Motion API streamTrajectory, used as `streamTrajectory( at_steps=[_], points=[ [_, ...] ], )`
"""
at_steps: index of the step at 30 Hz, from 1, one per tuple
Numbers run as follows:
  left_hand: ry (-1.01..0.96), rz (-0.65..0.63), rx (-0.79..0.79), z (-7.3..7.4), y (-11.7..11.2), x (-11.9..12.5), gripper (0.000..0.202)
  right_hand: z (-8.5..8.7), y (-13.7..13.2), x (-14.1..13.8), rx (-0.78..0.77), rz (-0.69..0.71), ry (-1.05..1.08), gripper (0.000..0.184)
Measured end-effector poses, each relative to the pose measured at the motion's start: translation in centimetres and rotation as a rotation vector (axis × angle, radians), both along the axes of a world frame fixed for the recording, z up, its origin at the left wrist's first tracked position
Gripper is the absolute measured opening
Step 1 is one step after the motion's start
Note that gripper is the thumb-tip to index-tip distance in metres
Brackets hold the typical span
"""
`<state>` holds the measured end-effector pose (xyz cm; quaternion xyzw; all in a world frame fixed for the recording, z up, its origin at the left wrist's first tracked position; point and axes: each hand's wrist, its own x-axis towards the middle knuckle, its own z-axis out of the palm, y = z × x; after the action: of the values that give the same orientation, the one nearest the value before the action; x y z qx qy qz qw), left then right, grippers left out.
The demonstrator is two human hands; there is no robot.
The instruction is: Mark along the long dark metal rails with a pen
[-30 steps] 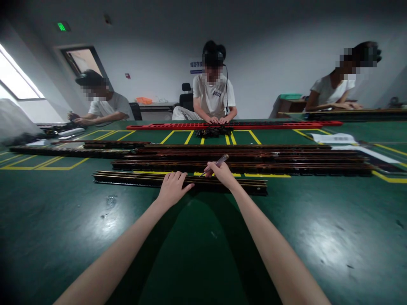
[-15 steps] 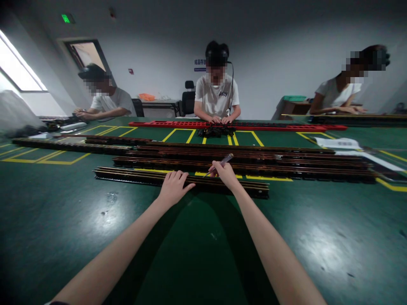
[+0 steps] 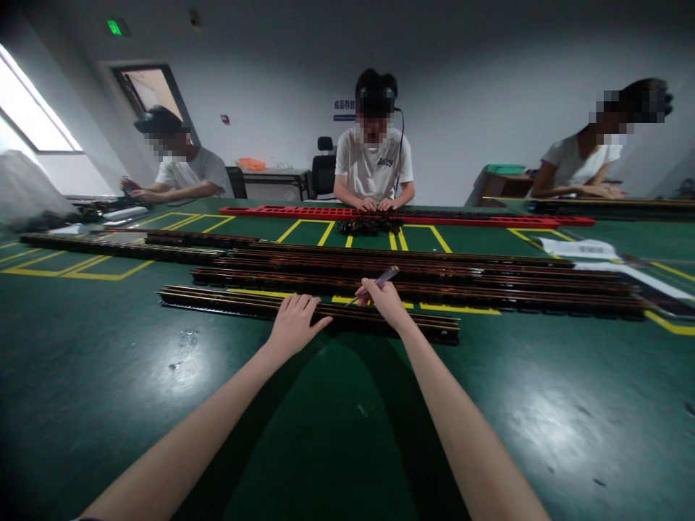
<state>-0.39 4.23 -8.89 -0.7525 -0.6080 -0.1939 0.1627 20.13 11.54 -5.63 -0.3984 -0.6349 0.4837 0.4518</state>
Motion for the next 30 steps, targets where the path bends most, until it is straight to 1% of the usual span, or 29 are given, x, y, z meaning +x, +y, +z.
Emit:
streamTrajectory(
  at_steps=[10,16,23,30],
  points=[
    [-0.003,0.001,-0.010,0.09,-0.04,-0.01,0.046,0.32,-0.23,0.02,-0.008,0.012,-0.009,0.050],
    [-0.008,-0.006,0.008,-0.04,-0.06,-0.02,0.043,0.32,-0.11,0.00,-0.016,-0.004,-0.027,0.048],
    [-0.015,-0.005,0.012,-0.17,0.00,-0.06,0.042,0.14,0.00,0.10,-0.021,-0.016,-0.003,0.051],
    [-0.008,-0.005,0.006,-0.15,-0.05,-0.10,0.044,0.90,-0.47,0.31,-0.004,-0.025,-0.012,0.049]
  ],
)
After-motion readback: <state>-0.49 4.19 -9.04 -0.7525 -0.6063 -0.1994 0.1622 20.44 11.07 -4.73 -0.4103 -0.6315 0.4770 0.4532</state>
